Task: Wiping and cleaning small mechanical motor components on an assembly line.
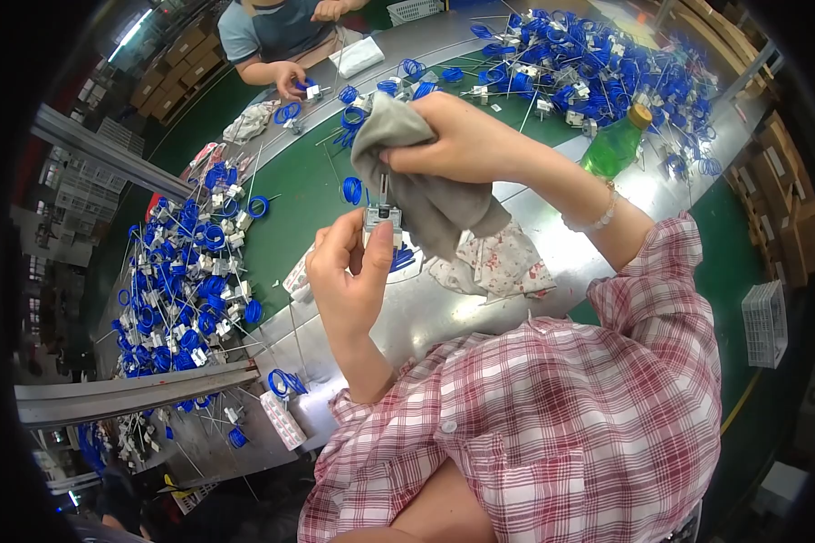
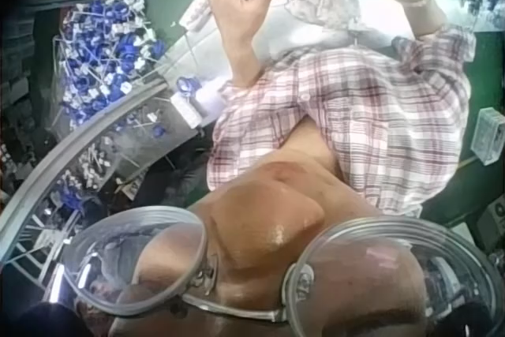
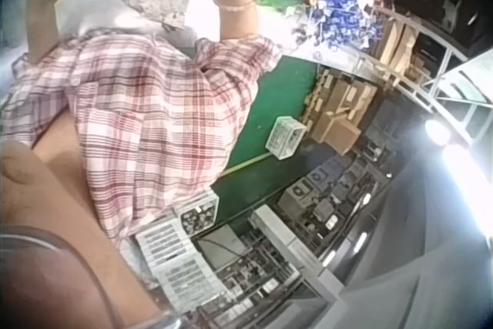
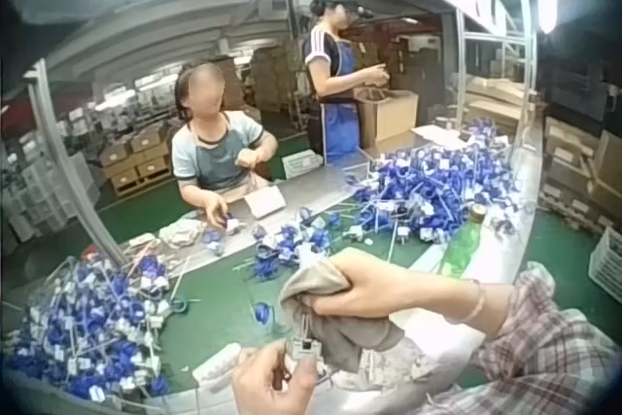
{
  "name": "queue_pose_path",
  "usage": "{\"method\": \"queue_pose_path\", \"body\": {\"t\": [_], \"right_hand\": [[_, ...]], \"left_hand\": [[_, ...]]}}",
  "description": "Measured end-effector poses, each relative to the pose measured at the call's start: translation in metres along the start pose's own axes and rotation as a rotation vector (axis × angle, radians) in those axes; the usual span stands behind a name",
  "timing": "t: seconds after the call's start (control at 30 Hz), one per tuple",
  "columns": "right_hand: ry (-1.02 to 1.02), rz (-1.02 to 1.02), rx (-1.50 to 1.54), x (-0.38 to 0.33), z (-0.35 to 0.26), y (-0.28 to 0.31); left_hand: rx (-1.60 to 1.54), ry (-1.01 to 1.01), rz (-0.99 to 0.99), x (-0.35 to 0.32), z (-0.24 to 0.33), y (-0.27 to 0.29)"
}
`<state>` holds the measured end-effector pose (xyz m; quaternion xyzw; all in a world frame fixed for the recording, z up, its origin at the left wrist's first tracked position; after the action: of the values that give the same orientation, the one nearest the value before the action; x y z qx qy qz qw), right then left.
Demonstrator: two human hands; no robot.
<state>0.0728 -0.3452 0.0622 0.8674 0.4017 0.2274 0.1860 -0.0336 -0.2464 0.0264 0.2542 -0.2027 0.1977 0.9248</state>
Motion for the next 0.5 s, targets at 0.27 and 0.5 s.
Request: {"method": "queue_pose_path", "body": {"t": [0.27,0.5], "right_hand": [[0.277,-0.159,-0.165,-0.004,-0.016,-0.014],[0.023,-0.070,0.120,-0.006,0.009,-0.032]], "left_hand": [[0.014,0.015,0.051,0.001,-0.008,0.003],[0.018,-0.005,0.075,-0.001,-0.010,0.005]]}}
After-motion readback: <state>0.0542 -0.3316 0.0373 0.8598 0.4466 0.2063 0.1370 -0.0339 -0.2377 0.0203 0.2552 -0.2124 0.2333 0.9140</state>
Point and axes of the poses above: each hand's wrist, its own x-axis towards the middle knuckle, its own y-axis out of the back of the hand, z = x × y, the point moved 8 cm from there along x, towards the middle knuckle
